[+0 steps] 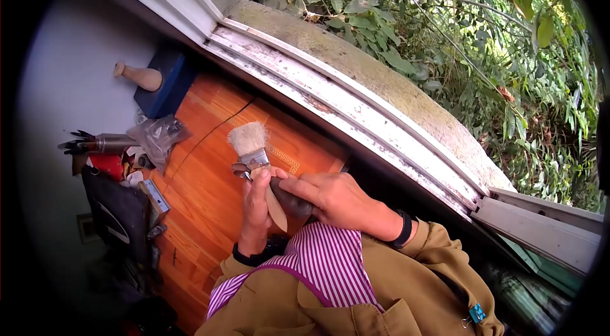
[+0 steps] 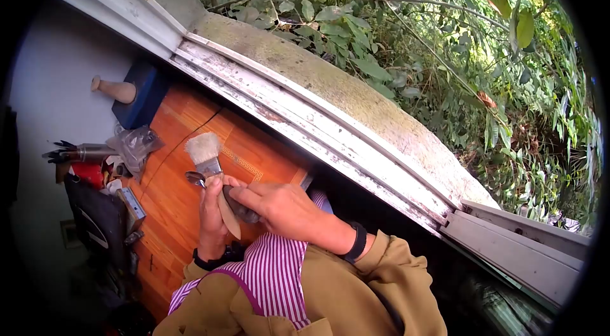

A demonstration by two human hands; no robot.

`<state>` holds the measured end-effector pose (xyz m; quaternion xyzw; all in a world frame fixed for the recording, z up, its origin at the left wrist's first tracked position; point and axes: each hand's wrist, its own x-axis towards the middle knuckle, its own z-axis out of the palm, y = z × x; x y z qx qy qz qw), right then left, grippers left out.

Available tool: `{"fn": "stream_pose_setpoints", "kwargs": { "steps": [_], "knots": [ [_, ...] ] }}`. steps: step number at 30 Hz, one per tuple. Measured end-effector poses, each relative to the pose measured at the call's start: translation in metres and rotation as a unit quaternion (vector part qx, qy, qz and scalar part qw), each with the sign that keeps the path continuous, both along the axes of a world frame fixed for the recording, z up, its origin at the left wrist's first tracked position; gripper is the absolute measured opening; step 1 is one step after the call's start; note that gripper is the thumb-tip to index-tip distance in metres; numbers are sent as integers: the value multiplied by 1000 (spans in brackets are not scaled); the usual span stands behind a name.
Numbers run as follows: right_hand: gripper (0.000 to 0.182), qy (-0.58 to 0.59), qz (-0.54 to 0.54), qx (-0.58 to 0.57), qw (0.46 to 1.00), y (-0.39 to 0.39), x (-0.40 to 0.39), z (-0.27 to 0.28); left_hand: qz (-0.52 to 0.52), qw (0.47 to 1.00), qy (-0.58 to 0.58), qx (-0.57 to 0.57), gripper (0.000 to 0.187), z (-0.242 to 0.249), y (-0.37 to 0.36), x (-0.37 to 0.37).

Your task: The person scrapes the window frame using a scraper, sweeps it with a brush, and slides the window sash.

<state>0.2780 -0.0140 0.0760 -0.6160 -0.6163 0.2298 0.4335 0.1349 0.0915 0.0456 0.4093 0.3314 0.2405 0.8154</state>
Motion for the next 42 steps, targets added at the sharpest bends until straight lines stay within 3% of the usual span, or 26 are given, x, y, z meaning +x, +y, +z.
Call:
{"fn": "stream_pose_setpoints", "kwargs": {
  "steps": [2,8,11,18,23,30,33,35,37,39,41,42],
  "knots": [
    [36,-21,-30,16,999,1,10,5,37,998,51,-9,30,-4,5,-7],
    [8,-184,-201,13,962,10,51,33,125,991,28,-24,26,-20,6,-35],
    [12,-298,-231,-18,926,26,68,35,143,989,9,-47,22,-32,2,-54],
    [17,-378,-91,-42,920,49,83,23,190,980,17,-51,26,-36,-3,-85],
    [9,-457,-12,-89,885,67,91,22,191,980,-4,-59,26,-49,-4,-97],
    [7,-445,-43,-111,887,65,88,31,221,974,-10,-57,28,-52,-10,-100],
    [6,-411,-143,-20,900,57,101,46,200,978,20,-62,28,-50,-9,-106],
    [15,-415,-311,-54,853,48,139,64,202,978,16,-59,29,-50,-9,-106],
    [34,-458,-473,-64,750,29,162,101,214,976,17,-47,30,-48,-9,-103],
    [48,-454,-475,-16,754,15,138,122,191,981,20,-36,32,-45,-4,-98],
    [46,-379,-351,-10,856,9,90,115,158,986,13,-48,32,-44,4,-91],
    [34,-315,-266,20,911,6,71,99,150,988,-6,-37,31,-35,4,-83]
  ]
}}
